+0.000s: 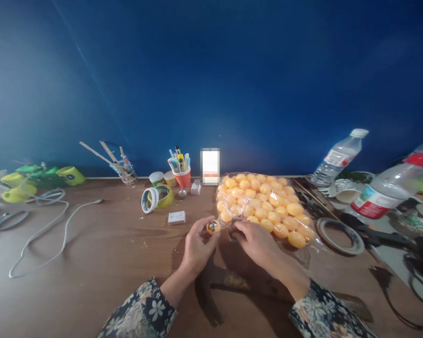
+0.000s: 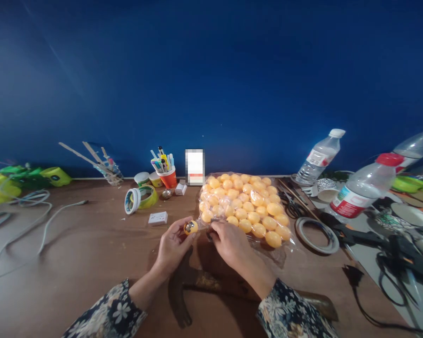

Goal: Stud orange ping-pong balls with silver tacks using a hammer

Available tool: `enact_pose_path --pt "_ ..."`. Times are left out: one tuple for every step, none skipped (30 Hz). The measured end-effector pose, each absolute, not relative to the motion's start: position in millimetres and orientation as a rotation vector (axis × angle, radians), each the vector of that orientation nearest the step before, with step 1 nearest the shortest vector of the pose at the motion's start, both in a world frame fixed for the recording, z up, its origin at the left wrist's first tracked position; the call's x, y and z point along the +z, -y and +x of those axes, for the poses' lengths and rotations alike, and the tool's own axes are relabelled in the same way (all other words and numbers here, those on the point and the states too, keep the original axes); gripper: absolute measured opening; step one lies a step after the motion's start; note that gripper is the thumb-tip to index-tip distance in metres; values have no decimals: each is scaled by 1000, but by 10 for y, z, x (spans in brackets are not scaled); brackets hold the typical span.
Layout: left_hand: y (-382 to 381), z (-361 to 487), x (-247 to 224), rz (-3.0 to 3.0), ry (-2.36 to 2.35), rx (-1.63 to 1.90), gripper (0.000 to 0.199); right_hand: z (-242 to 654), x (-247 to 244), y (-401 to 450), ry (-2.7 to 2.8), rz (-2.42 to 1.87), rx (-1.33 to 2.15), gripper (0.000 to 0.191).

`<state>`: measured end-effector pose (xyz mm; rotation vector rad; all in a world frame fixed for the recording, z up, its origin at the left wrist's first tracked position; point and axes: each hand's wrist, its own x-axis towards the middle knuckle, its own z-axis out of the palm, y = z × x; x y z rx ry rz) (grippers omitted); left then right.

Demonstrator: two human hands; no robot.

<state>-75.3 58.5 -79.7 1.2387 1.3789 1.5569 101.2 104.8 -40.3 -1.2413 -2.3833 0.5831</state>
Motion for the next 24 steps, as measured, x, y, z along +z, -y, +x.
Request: enact_pose_path --pt "-584 -754 -797 1233 -1380 1558 36 1009 -403 -1048 2359 -1226 617 14" --pt "-583 -753 -795 1227 -1381 1558 36 1006 -402 -1047 2336 -1213 648 13" --pt "-581 -753 -792 1222 -1382 1556 36 1003 -400 -1045 2313 -1200 675 12" --pt "-578 -753 -787 1214 -1383 1556 36 999 -398 -1043 2289 -1183 700 13" --pt "-576 -753 -783 1206 -1382 1554 36 995 -397 -1041 2263 -1158 723 14" --pt "-574 -753 -780 1197 -1378 1553 37 992 -397 -1041 2230 -1127 742 15" --pt "-573 -754 -779 1188 -1373 1551 37 988 -399 -1041 2192 -1092 759 16" --pt "-572 -754 -782 1181 -1369 1550 38 986 -401 -1041 2149 -1058 773 16" --pt "-573 -755 -786 1176 -1367 1549 39 984 -403 -1041 2105 -1029 785 16" --pt "-573 -757 -793 1176 -1365 1547 40 983 -404 -1039 2064 -1006 801 15" --pt "-574 -758 -800 1179 -1364 1546 40 982 -403 -1034 2027 -990 824 14" --pt "-574 -758 -806 1182 -1364 1543 41 981 -400 -1027 1993 -981 854 12" --pt "-575 -758 -809 1186 -1364 1543 41 979 -393 -1017 1962 -975 889 12" --pt "-574 -758 -808 1191 -1365 1544 40 975 -385 -1006 1934 -974 926 11" --pt "-573 -757 -804 1199 -1367 1547 40 970 -375 -993 1911 -974 966 11" --pt "-571 -754 -797 1206 -1371 1552 39 964 -365 -981 1887 -975 1006 11" --pt "-569 -751 -787 1216 -1373 1558 38 956 -357 -969 1865 -974 1049 11" --pt "-566 -747 -775 1226 -1375 1564 38 946 -351 -959 1839 -966 1096 11" --pt "-563 -743 -764 1240 -1378 1573 37 936 -348 -952 1806 -952 1144 12" --pt "-560 -738 -755 1255 -1382 1579 37 926 -349 -947 1766 -936 1191 12" --pt "-557 -733 -748 1271 -1386 1583 36 916 -353 -944 1721 -922 1235 13" --pt "-554 -728 -743 1285 -1392 1585 36 907 -359 -943 1675 -914 1275 15" --pt "-551 -723 -741 1294 -1395 1582 36 899 -367 -944 1634 -914 1309 16" --pt "-548 -719 -740 1297 -1397 1577 37 892 -375 -945 1602 -921 1341 18"
